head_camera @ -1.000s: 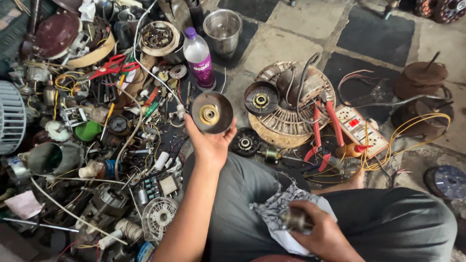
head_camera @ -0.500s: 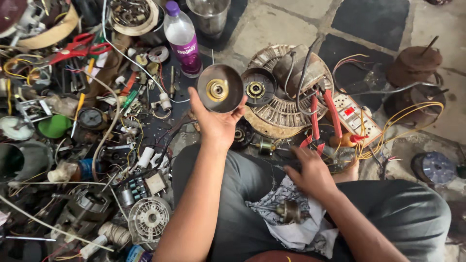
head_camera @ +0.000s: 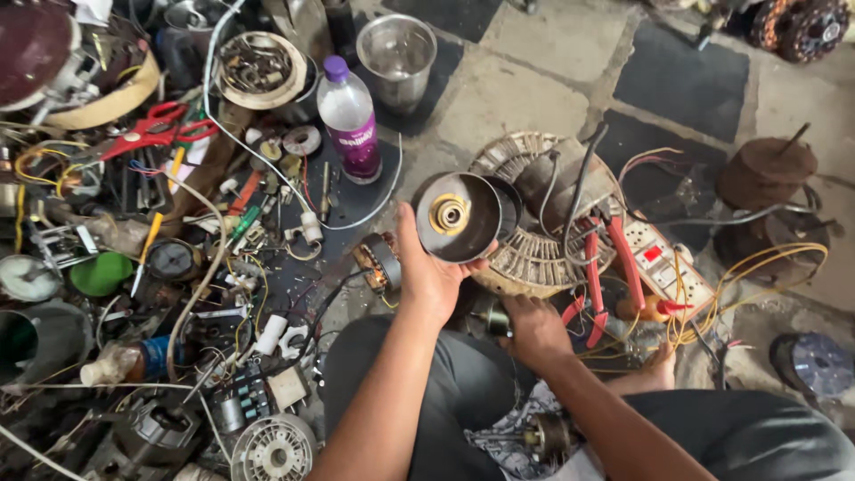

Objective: The person disassembles and services fan motor components by hand, removing a cover, handling the internal rotor, and applying oil from a small bottle to the shaft and bearings.

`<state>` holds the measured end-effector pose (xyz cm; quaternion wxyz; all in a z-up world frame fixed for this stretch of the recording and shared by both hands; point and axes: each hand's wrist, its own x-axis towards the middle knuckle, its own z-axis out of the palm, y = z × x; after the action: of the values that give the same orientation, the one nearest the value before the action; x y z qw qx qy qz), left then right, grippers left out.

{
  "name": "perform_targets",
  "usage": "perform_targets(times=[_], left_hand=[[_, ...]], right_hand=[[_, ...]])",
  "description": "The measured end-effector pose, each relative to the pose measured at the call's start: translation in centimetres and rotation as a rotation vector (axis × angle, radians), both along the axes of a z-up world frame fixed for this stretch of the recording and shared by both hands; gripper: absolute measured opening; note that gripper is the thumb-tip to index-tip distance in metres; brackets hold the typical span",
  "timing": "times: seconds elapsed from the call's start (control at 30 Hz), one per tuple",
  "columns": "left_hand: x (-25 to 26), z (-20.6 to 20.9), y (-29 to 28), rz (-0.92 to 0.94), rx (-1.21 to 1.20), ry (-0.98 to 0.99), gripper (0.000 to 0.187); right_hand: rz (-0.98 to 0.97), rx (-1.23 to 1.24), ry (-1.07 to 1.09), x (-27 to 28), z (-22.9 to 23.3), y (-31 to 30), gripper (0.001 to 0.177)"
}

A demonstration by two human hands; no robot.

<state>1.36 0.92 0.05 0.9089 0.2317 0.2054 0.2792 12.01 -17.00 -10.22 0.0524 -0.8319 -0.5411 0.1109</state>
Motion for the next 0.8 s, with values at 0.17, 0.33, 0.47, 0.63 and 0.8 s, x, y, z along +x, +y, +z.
perform_targets(times=[0.17, 0.33, 0.47, 0.63, 0.8], left_hand=[[-0.4, 0.2, -0.3, 0.008, 0.008, -0.037, 0.082], [-0.3, 0.4, -1.5, -0.089, 0.041, -0.065, 0.069], [-0.7, 0.9, -3.1, -0.160, 0.067, -0.082, 0.064], [-1.4, 1.1, -3.8, -0.210, 0.062, -0.170, 0.064], [-0.9, 1.4, -4.2, -0.211, 0.090, -0.138, 0.058]], right_hand=[[-0.134, 0.278, 0.170, -1.9, 7.3, -2.8, 0.069], [-0.302, 0.605, 0.289, -2.3, 15.9, -6.5, 0.061], [-0.616, 0.817, 0.973, 0.1, 19.2, -8.0, 0.058], [-0.439, 1.040, 1.065, 1.0, 21.6, -9.2, 0.056], [-0.433, 1.002, 0.840, -0.4, 20.7, -7.5, 0.062]])
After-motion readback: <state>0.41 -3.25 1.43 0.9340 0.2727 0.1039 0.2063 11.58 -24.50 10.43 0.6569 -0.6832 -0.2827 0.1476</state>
